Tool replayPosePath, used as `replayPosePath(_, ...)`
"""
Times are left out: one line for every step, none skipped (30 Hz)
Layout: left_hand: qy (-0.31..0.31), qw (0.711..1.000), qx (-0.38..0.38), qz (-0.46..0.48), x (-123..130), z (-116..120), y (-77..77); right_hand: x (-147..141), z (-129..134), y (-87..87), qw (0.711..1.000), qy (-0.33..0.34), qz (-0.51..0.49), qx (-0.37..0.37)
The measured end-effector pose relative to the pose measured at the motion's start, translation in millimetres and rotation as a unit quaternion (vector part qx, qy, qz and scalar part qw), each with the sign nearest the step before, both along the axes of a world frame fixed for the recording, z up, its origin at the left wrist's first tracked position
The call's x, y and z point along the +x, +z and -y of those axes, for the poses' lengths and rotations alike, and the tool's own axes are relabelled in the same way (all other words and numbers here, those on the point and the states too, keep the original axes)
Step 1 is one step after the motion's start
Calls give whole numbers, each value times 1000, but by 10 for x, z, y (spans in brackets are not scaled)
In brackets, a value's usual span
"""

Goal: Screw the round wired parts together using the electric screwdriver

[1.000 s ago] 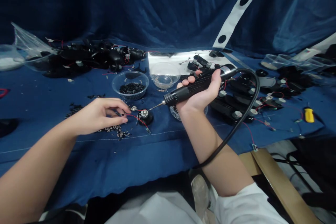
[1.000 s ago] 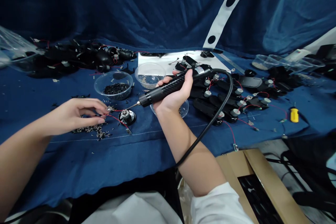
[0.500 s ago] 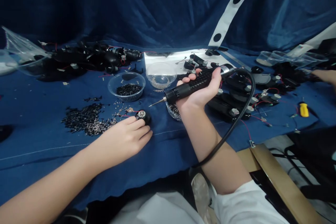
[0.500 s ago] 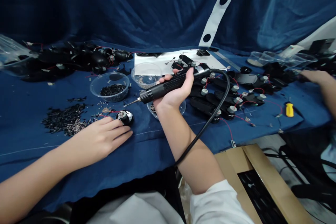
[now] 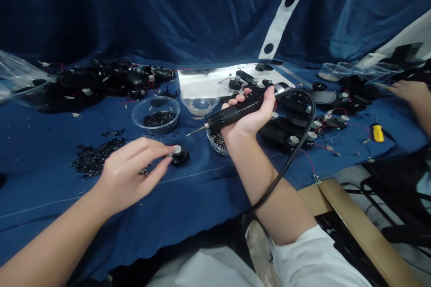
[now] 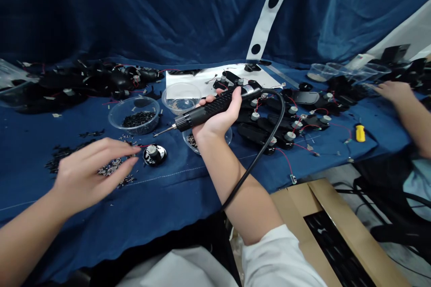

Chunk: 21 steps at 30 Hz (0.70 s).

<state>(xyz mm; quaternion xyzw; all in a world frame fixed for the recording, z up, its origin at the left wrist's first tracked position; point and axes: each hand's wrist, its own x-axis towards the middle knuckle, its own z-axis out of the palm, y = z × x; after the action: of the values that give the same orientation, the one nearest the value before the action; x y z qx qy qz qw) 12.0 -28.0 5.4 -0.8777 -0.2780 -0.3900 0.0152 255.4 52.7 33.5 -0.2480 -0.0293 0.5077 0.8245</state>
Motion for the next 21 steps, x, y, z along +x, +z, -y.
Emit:
replayPosePath(22, 999, -19, 23, -14, 0, 25, 1, -2, -2, 1000, 0, -1, 0)
replayPosePath(44, 997, -47, 46, -24, 3, 46, 2, -3, -3, 1000, 1, -2, 0)
replayPosePath(63, 992, -86, 73, -28, 7, 62, 3, -4, -5, 1000, 3, -3, 1)
replayPosePath(81, 982, -136, 106, -27, 12, 72, 3, -3, -6, 1000, 4, -3, 2)
replayPosePath(95, 965, -194, 145, -21, 14, 76, 4, -3, -7, 1000, 6, -3, 2)
replayPosePath(108, 943, -251, 191, -10, 14, 76, 4, -3, -8, 1000, 6, -3, 2)
replayPosePath(118, 916, -300, 238, 3, 8, 73, 5, -4, -8, 1000, 7, -5, 0)
replayPosePath(126, 889, -338, 281, 16, -3, 69, 5, -5, -9, 1000, 7, -6, 0)
replayPosePath(131, 863, -368, 320, 28, -18, 67, 6, -8, -11, 1000, 6, -8, 0)
replayPosePath(133, 840, -392, 351, 37, -36, 67, 7, -10, -12, 1000, 6, -8, 0)
replayPosePath(131, 820, -414, 373, 41, -56, 72, 7, -13, -14, 1000, 6, -7, 1)
replayPosePath(126, 803, -435, 387, 41, -74, 81, 7, -16, -15, 1000, 6, -5, 1)
replayPosePath(119, 789, -457, 392, 36, -90, 93, 7, -17, -14, 1000, 7, -2, 0)
replayPosePath(111, 779, -476, 393, 27, -102, 107, 7, -16, -12, 1000, 8, -1, 0)
replayPosePath(103, 772, -492, 389, 14, -111, 121, 6, -14, -9, 1000, 9, 0, -1)
replayPosePath(98, 768, -503, 385, -2, -117, 133, 5, -11, -5, 1000, 10, -1, -2)
replayPosePath(92, 765, -511, 380, -21, -120, 143, 3, -7, 0, 1000, 11, -3, -2)
replayPosePath(85, 764, -518, 375, -42, -124, 149, 2, -3, 5, 1000, 11, -5, -2)
replayPosePath(74, 765, -525, 367, -65, -128, 152, 0, 2, 9, 1000, 11, -8, -3)
replayPosePath(63, 767, -531, 354, -89, -134, 151, -1, 5, 12, 1000, 10, -11, -3)
replayPosePath(50, 772, -535, 338, -113, -143, 147, -3, 8, 13, 1000, 9, -12, -2)
